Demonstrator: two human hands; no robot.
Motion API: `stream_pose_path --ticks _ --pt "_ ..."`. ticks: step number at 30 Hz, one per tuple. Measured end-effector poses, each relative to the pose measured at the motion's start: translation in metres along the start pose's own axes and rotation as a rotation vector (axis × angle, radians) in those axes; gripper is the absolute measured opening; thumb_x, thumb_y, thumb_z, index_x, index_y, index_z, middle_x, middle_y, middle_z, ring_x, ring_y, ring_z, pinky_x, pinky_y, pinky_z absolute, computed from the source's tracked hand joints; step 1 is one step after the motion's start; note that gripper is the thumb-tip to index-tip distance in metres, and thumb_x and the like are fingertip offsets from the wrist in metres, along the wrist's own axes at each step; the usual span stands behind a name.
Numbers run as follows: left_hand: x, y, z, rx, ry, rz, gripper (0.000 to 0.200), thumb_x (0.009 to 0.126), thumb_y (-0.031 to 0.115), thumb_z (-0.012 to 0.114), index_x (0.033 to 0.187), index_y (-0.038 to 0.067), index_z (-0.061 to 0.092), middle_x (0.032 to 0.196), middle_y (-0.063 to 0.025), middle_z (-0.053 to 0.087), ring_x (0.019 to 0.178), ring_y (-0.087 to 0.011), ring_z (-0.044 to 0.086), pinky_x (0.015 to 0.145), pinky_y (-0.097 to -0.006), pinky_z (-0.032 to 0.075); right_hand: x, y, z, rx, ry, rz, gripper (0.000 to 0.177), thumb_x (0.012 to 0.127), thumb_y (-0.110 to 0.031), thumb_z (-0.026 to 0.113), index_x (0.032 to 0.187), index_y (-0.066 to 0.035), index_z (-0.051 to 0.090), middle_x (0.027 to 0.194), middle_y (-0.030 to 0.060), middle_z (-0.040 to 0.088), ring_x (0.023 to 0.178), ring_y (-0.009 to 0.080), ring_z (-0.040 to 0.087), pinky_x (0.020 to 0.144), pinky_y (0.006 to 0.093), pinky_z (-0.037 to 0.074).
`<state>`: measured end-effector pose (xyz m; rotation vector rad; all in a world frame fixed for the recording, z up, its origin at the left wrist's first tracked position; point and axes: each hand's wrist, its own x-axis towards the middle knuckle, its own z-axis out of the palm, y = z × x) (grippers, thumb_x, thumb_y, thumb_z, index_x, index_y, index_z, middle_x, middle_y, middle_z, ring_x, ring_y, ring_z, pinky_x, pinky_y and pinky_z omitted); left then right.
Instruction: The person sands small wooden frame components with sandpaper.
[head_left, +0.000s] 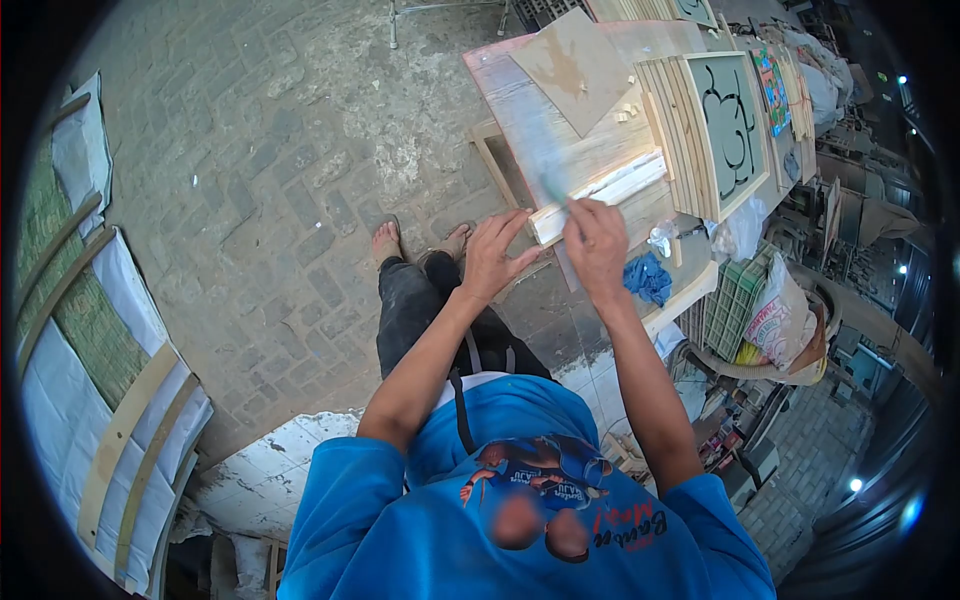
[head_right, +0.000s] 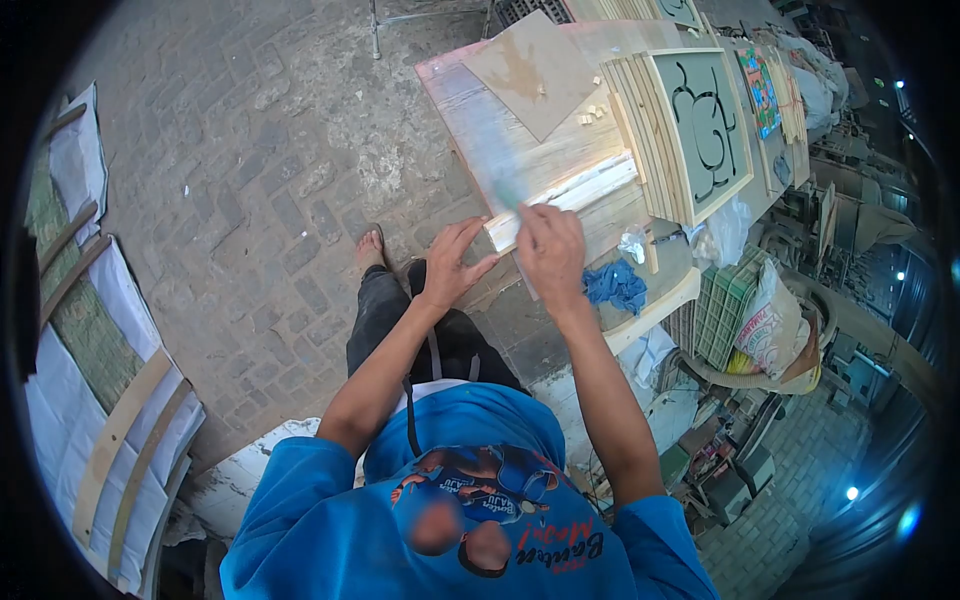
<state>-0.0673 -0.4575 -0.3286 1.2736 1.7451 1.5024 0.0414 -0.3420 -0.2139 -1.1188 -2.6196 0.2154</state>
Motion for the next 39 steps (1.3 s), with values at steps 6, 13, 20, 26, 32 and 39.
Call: stream_pose_path --ticks 6,13,20,26,32,39 --pt "0.001 -0.001 -0.001 0.025 0.02 0.034 0.062 0.072 0.027 0.082 0.126 0.007 0.059 0.118 -0.0105 0.063 0.101 -0.031 0.061 0.086 -0.0403 0.049 -0.015 0.012 -0.009 0.262 0.093 0.187 0.025 0.082 0.002 0.062 0.106 -0.001 0.07 0.097 0.0145 0.068 0.089 0.0308 0.063 0.08 0.0382 0.05" --pt "0.0 -0.003 0.004 0.014 0.027 0.026 0.062 0.072 0.027 0.081 0.126 0.007 0.059 0.118 -0.011 0.064 0.101 -0.0314 0.061 0.086 -0.0403 0.049 -0.05 -0.012 -0.003 0.121 -0.013 0.048 0.025 0.08 0.002 0.064 0.104 -0.001 0.07 0.096 0.0138 0.068 0.087 0.0322 0.062 0.078 0.0402 0.049" --pt "0.001 -0.005 0.002 0.034 0.025 0.05 0.063 0.072 0.027 0.082 0.128 0.008 0.059 0.117 -0.0107 0.064 0.101 -0.0311 0.062 0.086 -0.0402 0.049 -0.069 -0.029 -0.001 0.235 0.126 0.166 0.03 0.077 0.007 0.065 0.106 0.0 0.069 0.096 0.0149 0.066 0.085 0.032 0.063 0.077 0.0409 0.05" --pt "0.002 -0.004 0.004 0.035 0.023 0.043 0.063 0.072 0.027 0.081 0.128 0.008 0.059 0.117 -0.01 0.064 0.1 -0.0301 0.062 0.085 -0.0397 0.049 -0.063 -0.016 0.004 0.266 0.173 0.313 0.028 0.079 0.006 0.066 0.107 0.002 0.069 0.095 0.0153 0.065 0.086 0.031 0.063 0.076 0.0399 0.051" --pt "0.002 -0.002 0.003 0.036 0.036 0.051 0.061 0.073 0.026 0.081 0.127 0.008 0.059 0.115 -0.0098 0.064 0.099 -0.03 0.062 0.084 -0.0394 0.049 -0.06 -0.026 0.017 0.049 0.153 0.149 0.029 0.078 0.003 0.069 0.107 0.001 0.069 0.094 0.012 0.062 0.087 0.0297 0.061 0.075 0.0401 0.049" --pt "0.001 -0.005 0.002 0.028 0.02 0.055 0.06 0.072 0.024 0.081 0.127 0.008 0.06 0.115 -0.0099 0.063 0.098 -0.0299 0.061 0.084 -0.0394 0.049 -0.079 -0.051 0.006 0.07 0.027 0.13 0.029 0.075 0.004 0.07 0.104 0.0 0.07 0.088 0.0114 0.061 0.081 0.0295 0.06 0.075 0.0397 0.049"
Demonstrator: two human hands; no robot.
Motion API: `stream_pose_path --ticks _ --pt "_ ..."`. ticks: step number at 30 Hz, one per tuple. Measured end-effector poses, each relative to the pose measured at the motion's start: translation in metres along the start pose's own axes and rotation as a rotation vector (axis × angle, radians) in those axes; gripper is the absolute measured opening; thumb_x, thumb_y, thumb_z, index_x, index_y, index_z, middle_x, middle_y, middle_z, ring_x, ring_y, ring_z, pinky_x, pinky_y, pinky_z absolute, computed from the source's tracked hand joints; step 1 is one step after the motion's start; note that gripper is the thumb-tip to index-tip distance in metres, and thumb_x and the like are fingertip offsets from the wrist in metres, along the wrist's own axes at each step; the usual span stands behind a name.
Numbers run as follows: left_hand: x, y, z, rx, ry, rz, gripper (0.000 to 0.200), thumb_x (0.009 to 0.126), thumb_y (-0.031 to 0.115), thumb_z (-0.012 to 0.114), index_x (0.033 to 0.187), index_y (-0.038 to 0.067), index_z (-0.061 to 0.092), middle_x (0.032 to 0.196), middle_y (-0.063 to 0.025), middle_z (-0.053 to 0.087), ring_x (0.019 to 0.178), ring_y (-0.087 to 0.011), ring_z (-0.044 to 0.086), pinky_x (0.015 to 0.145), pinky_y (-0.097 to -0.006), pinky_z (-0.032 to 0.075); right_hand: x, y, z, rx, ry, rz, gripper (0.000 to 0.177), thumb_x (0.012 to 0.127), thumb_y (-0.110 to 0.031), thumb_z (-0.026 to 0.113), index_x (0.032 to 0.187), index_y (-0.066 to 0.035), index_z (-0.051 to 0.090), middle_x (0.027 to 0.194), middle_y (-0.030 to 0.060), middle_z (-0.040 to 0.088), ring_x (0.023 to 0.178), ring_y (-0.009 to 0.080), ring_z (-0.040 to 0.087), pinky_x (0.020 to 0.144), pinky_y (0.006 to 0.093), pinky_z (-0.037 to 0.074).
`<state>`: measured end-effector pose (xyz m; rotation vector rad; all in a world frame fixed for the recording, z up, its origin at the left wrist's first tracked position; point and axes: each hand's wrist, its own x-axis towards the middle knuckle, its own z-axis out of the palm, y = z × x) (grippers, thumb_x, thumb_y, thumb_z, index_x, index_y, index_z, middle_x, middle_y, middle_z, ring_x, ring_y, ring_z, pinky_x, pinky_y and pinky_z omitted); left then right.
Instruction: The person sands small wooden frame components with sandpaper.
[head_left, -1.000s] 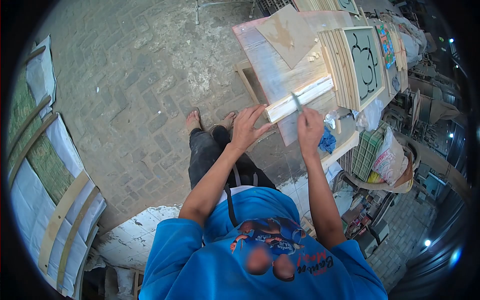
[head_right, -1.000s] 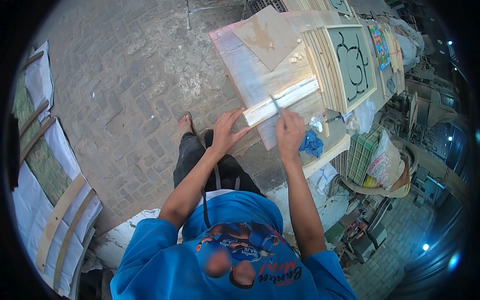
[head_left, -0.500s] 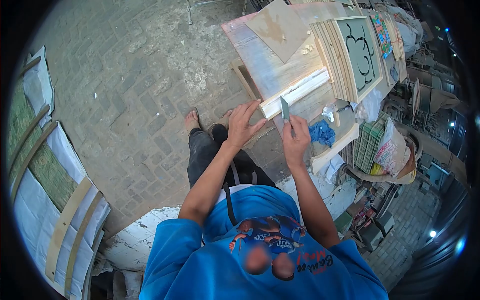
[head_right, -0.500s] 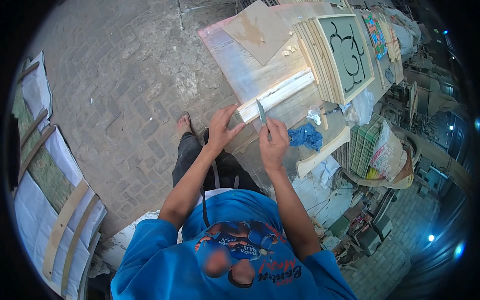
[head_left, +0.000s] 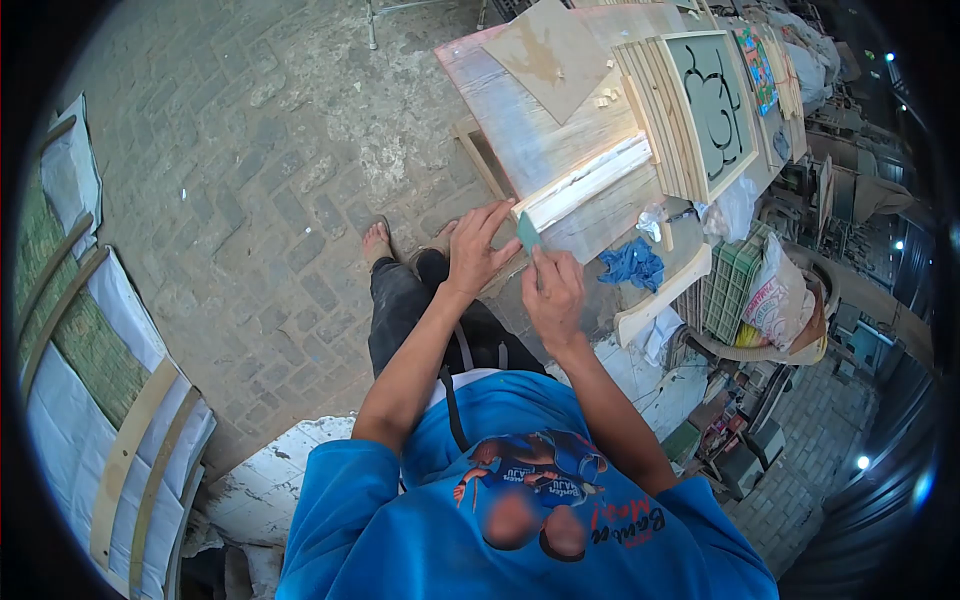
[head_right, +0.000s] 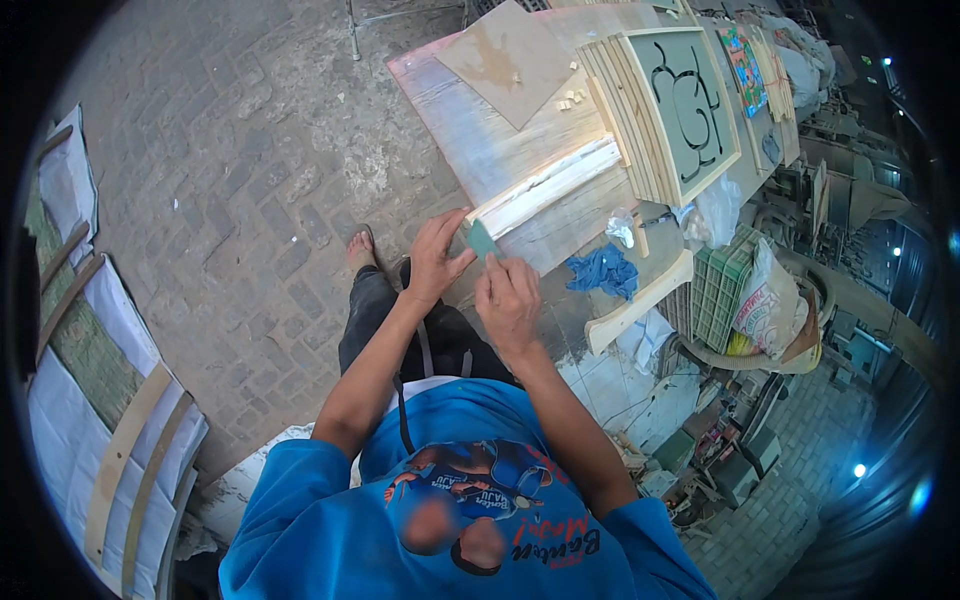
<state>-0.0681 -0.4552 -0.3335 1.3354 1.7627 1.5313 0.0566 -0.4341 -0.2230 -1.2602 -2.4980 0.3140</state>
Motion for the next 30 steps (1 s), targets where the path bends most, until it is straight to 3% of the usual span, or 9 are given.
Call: stream_pose_path --ticks 3,9,11,21,24,26,27,29,30 --pt "0.001 0.001 0.001 -0.009 -0.005 -0.007 0.062 0.071 0.024 0.081 0.127 0.008 0.06 0.115 -0.0099 0.063 0.098 -0.0299 0.061 0.084 -0.0397 0.049 -0.001 0.001 -0.014 0.014 -0.037 -0.036 0.026 0.074 0.005 0.069 0.1 0.001 0.069 0.084 0.0108 0.061 0.078 0.0286 0.06 0.072 0.0399 0.048" --pt "-0.001 0.001 -0.001 0.008 -0.034 -0.037 0.062 0.074 0.026 0.08 0.128 0.006 0.059 0.119 -0.0132 0.064 0.104 -0.0317 0.061 0.089 -0.0397 0.049 0.034 0.046 -0.024 0.038 0.131 0.227 0.021 0.077 0.004 0.065 0.096 -0.002 0.069 0.083 0.0139 0.061 0.079 0.0323 0.059 0.071 0.0424 0.048" --pt "0.001 0.001 0.001 0.014 -0.039 -0.036 0.062 0.074 0.027 0.08 0.128 0.006 0.059 0.119 -0.0132 0.064 0.104 -0.0317 0.061 0.089 -0.0396 0.049 0.046 0.06 -0.016 -0.046 0.169 0.086 0.02 0.077 0.002 0.064 0.096 -0.002 0.069 0.087 0.0135 0.064 0.079 0.033 0.06 0.072 0.0423 0.048" --pt "0.002 -0.001 0.001 0.015 0.007 0.015 0.062 0.073 0.027 0.08 0.127 0.008 0.059 0.115 -0.0102 0.064 0.099 -0.03 0.061 0.084 -0.0395 0.049 0.022 -0.01 -0.012 0.155 -0.072 -0.007 0.021 0.075 0.002 0.066 0.095 -0.002 0.07 0.088 0.0136 0.065 0.076 0.0335 0.06 0.069 0.0402 0.049" --pt "-0.001 -0.001 -0.002 0.016 -0.002 -0.027 0.062 0.073 0.026 0.08 0.127 0.007 0.058 0.112 -0.0113 0.065 0.097 -0.031 0.062 0.082 -0.0399 0.05 0.014 -0.015 -0.017 0.361 -0.038 0.165 0.019 0.077 0.002 0.066 0.095 -0.001 0.07 0.084 0.0115 0.065 0.071 0.0256 0.062 0.064 0.0355 0.049" --pt "-0.002 -0.004 -0.008 0.028 -0.026 -0.048 0.062 0.073 0.025 0.08 0.128 0.006 0.057 0.11 -0.0118 0.065 0.096 -0.0315 0.062 0.082 -0.0403 0.05 0.018 -0.009 -0.034 0.617 -0.004 0.485 0.013 0.084 -0.003 0.067 0.096 0.002 0.068 0.085 0.0044 0.066 0.075 0.0116 0.06 0.069 0.0282 0.048" --pt "-0.005 -0.003 -0.017 0.056 -0.077 -0.089 0.056 0.076 0.025 0.078 0.125 0.005 0.059 0.107 -0.0129 0.066 0.095 -0.0322 0.063 0.081 -0.0407 0.05 0.021 -0.003 -0.04 0.626 0.014 0.486 0.013 0.084 -0.003 0.067 0.096 0.002 0.068 0.085 0.0044 0.066 0.075 0.0116 0.06 0.069 0.0282 0.048" --pt "-0.013 -0.012 -0.035 0.111 -0.152 -0.147 0.041 0.081 0.024 0.074 0.116 0.004 0.064 0.102 -0.0153 0.068 0.092 -0.0336 0.065 0.081 -0.0412 0.05 0.024 0.013 -0.051 0.904 0.129 0.854 0.012 0.087 -0.007 0.066 0.097 0.0 0.069 0.084 0.0004 0.065 0.074 0.0083 0.057 0.065 0.0256 0.044" --pt "-0.016 -0.019 -0.046 0.136 -0.176 -0.161 0.032 0.084 0.022 0.072 0.109 0.003 0.067 0.098 -0.0165 0.069 0.091 -0.0343 0.065 0.08 -0.0413 0.051 0.024 0.027 -0.054 0.92 0.151 0.854 0.012 0.087 -0.007 0.066 0.097 0.0 0.069 0.084 0.0004 0.065 0.074 0.0083 0.057 0.065 0.0256 0.044"
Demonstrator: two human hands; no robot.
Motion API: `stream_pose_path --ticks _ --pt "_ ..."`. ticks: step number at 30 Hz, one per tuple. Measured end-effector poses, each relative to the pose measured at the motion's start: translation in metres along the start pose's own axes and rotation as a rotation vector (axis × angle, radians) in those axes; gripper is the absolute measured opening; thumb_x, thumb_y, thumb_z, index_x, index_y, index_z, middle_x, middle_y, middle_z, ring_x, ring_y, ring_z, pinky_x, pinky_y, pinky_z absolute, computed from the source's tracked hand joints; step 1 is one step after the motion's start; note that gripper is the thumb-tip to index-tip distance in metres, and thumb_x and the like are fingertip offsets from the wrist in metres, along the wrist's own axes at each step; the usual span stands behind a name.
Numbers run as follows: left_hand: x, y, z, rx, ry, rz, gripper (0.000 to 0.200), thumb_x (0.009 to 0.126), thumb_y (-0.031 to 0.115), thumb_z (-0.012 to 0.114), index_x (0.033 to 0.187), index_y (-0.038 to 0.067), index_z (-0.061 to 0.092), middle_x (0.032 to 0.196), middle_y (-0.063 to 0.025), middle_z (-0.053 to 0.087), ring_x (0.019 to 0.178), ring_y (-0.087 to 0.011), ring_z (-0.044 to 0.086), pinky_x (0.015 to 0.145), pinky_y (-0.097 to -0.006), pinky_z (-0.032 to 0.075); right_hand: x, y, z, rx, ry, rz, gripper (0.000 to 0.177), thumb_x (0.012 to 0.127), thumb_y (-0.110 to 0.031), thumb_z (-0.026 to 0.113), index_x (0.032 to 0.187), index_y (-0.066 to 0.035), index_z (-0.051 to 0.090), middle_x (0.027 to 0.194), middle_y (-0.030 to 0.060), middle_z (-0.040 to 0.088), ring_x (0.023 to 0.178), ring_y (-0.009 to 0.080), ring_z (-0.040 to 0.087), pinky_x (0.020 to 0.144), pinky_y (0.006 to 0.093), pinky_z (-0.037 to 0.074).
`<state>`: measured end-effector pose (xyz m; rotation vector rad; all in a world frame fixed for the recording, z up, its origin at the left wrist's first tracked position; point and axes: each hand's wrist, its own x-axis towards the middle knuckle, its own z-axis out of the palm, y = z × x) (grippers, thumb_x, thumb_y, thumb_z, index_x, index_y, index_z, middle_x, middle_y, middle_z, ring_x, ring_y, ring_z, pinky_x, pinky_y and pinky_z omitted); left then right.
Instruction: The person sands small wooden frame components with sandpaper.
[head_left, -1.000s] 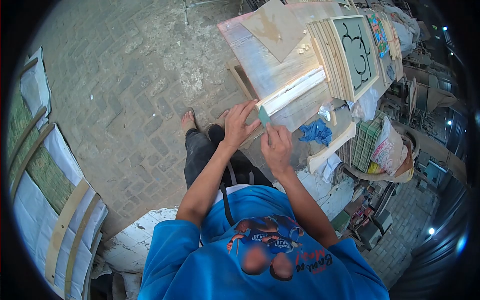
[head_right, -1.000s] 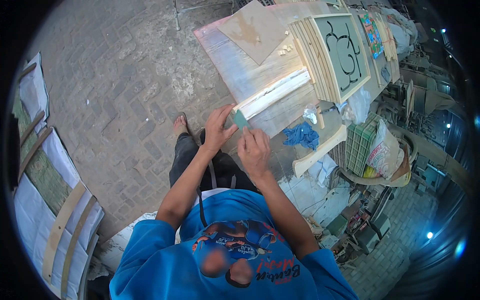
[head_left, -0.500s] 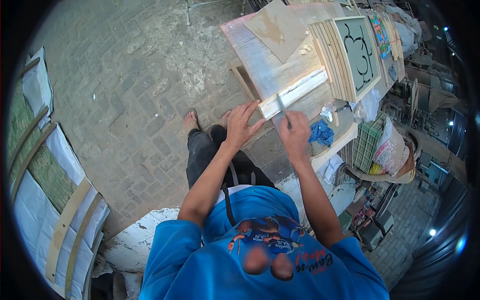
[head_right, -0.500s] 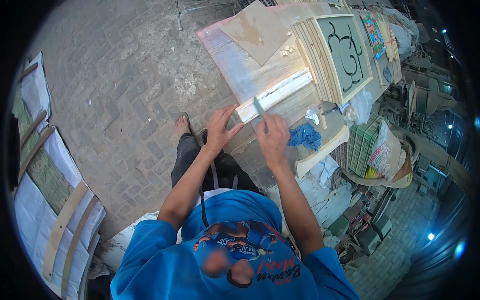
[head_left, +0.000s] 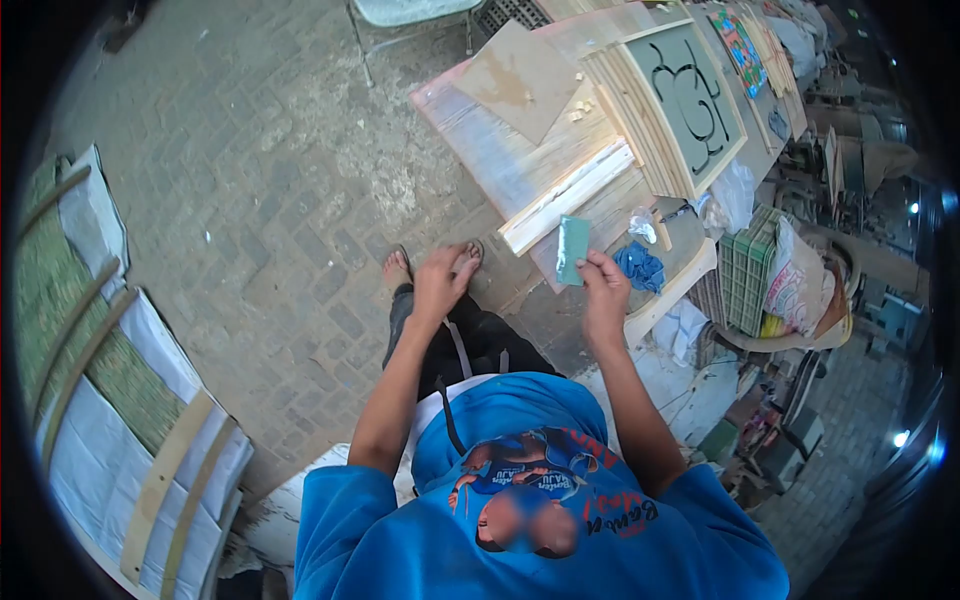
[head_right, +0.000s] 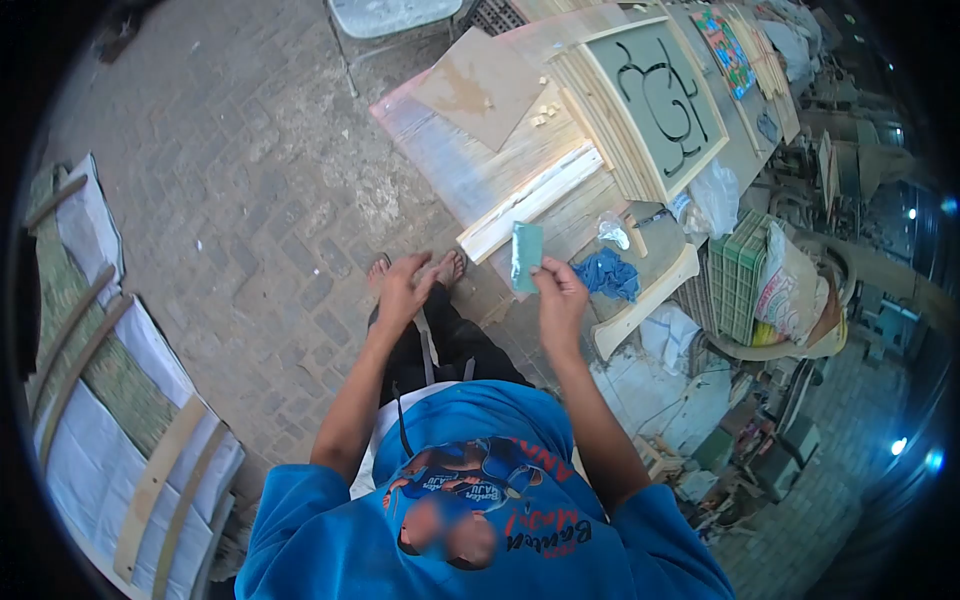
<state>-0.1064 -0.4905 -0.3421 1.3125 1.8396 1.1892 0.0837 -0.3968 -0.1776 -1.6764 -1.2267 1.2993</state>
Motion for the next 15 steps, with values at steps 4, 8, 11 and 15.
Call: stream_pose_path --ticks 4,8,11,15 --pt "-0.029 -0.046 -0.053 0.001 0.037 -0.283 0.022 0.093 0.014 0.058 0.103 -0.002 0.07 0.095 -0.0196 0.071 0.088 -0.0321 0.069 0.079 -0.0389 0.052 0.027 0.01 -0.033 0.206 0.029 0.18 0.014 0.086 -0.01 0.065 0.098 -0.004 0.068 0.082 -0.0009 0.063 0.071 0.0066 0.055 0.062 0.0232 0.038" --pt "-0.075 -0.072 -0.133 -0.08 0.248 -0.593 0.027 0.097 0.019 0.054 0.101 -0.004 0.069 0.084 -0.0134 0.071 0.077 -0.0182 0.066 0.071 -0.0326 0.051 0.044 0.017 -0.043 0.286 0.02 0.196 0.013 0.086 -0.01 0.063 0.097 -0.004 0.067 0.081 -0.0008 0.063 0.069 0.0071 0.054 0.061 0.0236 0.039" --pt "-0.138 -0.089 -0.181 -0.237 0.455 -0.829 0.032 0.094 0.024 0.06 0.072 0.0 0.059 0.065 -0.0076 0.062 0.061 -0.0144 0.057 0.059 -0.0306 0.045 0.055 0.017 -0.034 0.384 0.019 0.165 0.011 0.087 -0.009 0.062 0.096 -0.004 0.065 0.08 0.0002 0.063 0.066 0.0079 0.054 0.058 0.024 0.039" --pt "-0.223 -0.09 -0.226 0.204 0.249 -1.103 0.036 0.09 0.027 0.064 0.067 0.0 0.063 0.054 -0.0073 0.058 0.051 -0.016 0.056 0.049 -0.0348 0.044 0.07 0.001 0.002 0.533 0.055 0.214 0.012 0.087 -0.009 0.061 0.097 -0.003 0.063 0.079 0.0018 0.063 0.063 0.0087 0.053 0.055 0.0247 0.04"
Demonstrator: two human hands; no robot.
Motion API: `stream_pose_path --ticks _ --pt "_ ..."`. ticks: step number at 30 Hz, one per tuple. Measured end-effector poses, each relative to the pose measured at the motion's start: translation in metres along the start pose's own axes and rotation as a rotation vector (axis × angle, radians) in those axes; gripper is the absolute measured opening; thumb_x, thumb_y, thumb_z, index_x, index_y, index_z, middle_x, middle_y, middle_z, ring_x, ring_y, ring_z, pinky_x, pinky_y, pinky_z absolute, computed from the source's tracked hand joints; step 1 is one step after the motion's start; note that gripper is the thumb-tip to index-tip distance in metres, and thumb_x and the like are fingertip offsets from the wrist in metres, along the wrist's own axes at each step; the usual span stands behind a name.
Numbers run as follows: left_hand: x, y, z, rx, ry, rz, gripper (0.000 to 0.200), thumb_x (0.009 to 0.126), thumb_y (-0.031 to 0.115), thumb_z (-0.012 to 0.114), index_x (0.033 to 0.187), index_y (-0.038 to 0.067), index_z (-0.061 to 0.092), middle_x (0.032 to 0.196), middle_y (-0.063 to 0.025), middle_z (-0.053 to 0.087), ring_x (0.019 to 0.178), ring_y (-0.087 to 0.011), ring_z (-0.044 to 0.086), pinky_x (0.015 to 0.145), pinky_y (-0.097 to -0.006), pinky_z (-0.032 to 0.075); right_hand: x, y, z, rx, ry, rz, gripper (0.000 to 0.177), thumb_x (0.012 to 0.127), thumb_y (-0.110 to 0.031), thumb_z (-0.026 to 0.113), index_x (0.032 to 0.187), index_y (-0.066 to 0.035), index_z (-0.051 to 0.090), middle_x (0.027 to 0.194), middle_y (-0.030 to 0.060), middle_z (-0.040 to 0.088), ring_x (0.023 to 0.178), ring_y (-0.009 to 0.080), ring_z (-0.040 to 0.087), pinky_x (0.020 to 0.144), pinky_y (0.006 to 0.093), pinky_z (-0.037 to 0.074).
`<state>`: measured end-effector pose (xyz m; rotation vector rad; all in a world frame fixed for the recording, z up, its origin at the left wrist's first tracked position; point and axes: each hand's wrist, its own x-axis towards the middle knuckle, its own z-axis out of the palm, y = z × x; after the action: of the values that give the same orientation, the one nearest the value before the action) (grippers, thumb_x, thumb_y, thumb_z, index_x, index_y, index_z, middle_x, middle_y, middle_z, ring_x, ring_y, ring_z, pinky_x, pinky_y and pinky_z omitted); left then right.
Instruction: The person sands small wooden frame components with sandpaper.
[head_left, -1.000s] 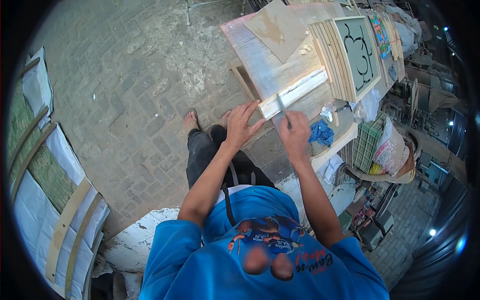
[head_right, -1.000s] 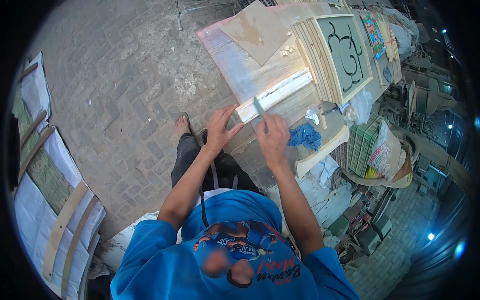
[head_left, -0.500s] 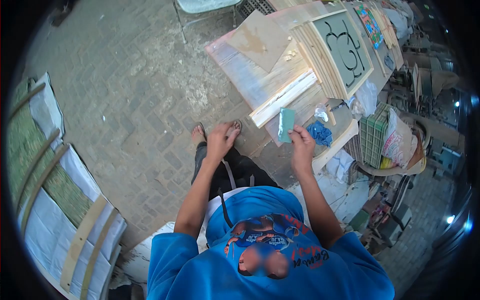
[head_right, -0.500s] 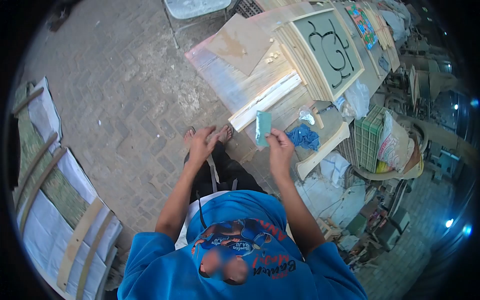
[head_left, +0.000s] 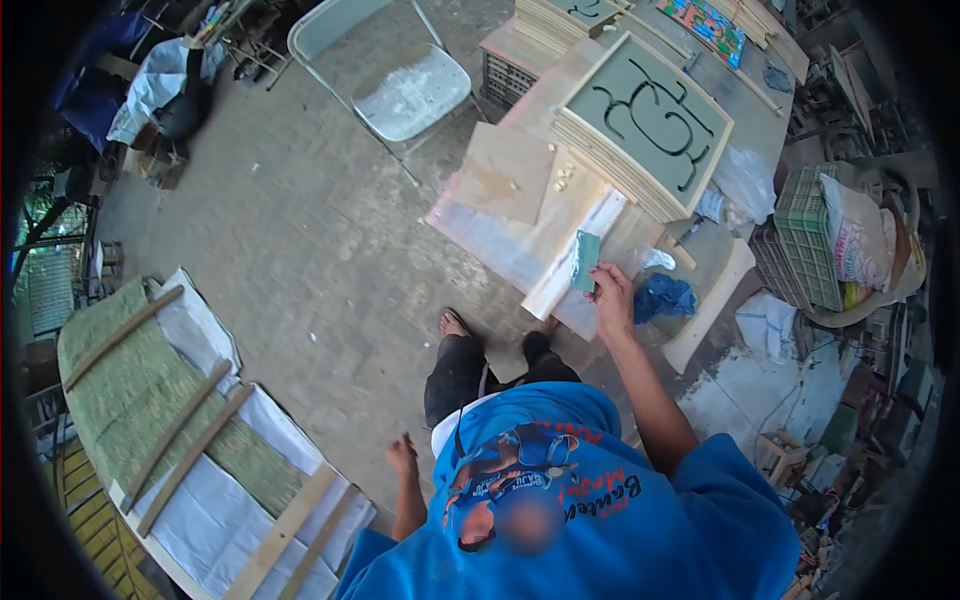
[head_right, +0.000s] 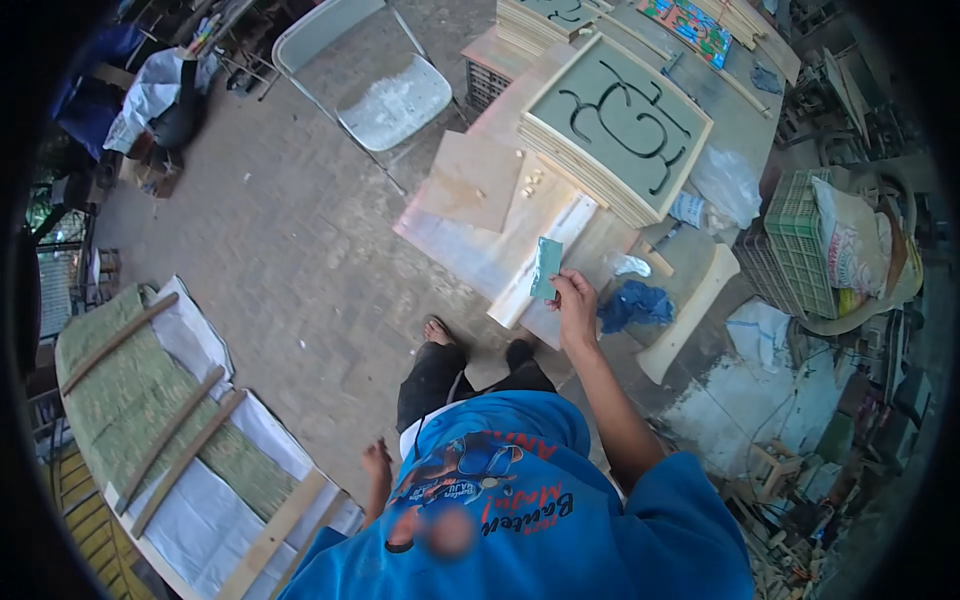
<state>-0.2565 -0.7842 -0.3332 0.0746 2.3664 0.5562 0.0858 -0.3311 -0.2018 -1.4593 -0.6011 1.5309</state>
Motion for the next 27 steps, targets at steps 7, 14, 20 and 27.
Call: stream_pose_path --ticks 7,14,20,27 --pt "0.06 -0.004 -0.059 0.223 0.067 0.134 0.026 0.087 0.021 0.064 0.077 -0.002 0.072 0.063 -0.0119 0.067 0.058 -0.0207 0.062 0.057 -0.0392 0.048 0.019 -0.001 0.143 0.007 -0.028 -0.036 0.017 0.09 -0.012 0.063 0.102 -0.001 0.063 0.075 0.0026 0.06 0.058 0.01 0.054 0.055 0.0238 0.043" --pt "0.257 0.087 -0.148 0.177 -0.148 0.186 0.023 0.084 0.023 0.063 0.096 0.009 0.077 0.076 -0.0124 0.073 0.066 -0.0253 0.069 0.066 -0.0392 0.053 0.055 0.029 0.286 0.029 0.062 -0.089 0.019 0.09 -0.013 0.064 0.104 0.0 0.065 0.075 0.0022 0.059 0.06 0.0098 0.054 0.058 0.0244 0.046" --pt "0.493 0.256 -0.242 0.379 -0.084 0.542 0.025 0.087 0.02 0.063 0.098 0.0 0.074 0.08 -0.0166 0.073 0.065 -0.0227 0.069 0.064 -0.0378 0.053 0.011 -0.011 0.327 0.033 0.334 -0.134 0.015 0.089 -0.013 0.061 0.099 -0.003 0.066 0.077 -0.0007 0.058 0.068 0.0082 0.053 0.06 0.0256 0.045" --pt "0.526 0.514 -0.219 0.288 -0.258 0.614 0.027 0.085 0.007 0.057 0.107 -0.004 0.068 0.069 -0.0082 0.063 0.054 -0.0133 0.056 0.049 -0.029 0.047 0.066 0.022 0.326 0.209 0.469 -0.201 0.014 0.089 -0.012 0.061 0.1 -0.004 0.066 0.08 0.0017 0.062 0.064 0.0092 0.056 0.058 0.0245 0.045"
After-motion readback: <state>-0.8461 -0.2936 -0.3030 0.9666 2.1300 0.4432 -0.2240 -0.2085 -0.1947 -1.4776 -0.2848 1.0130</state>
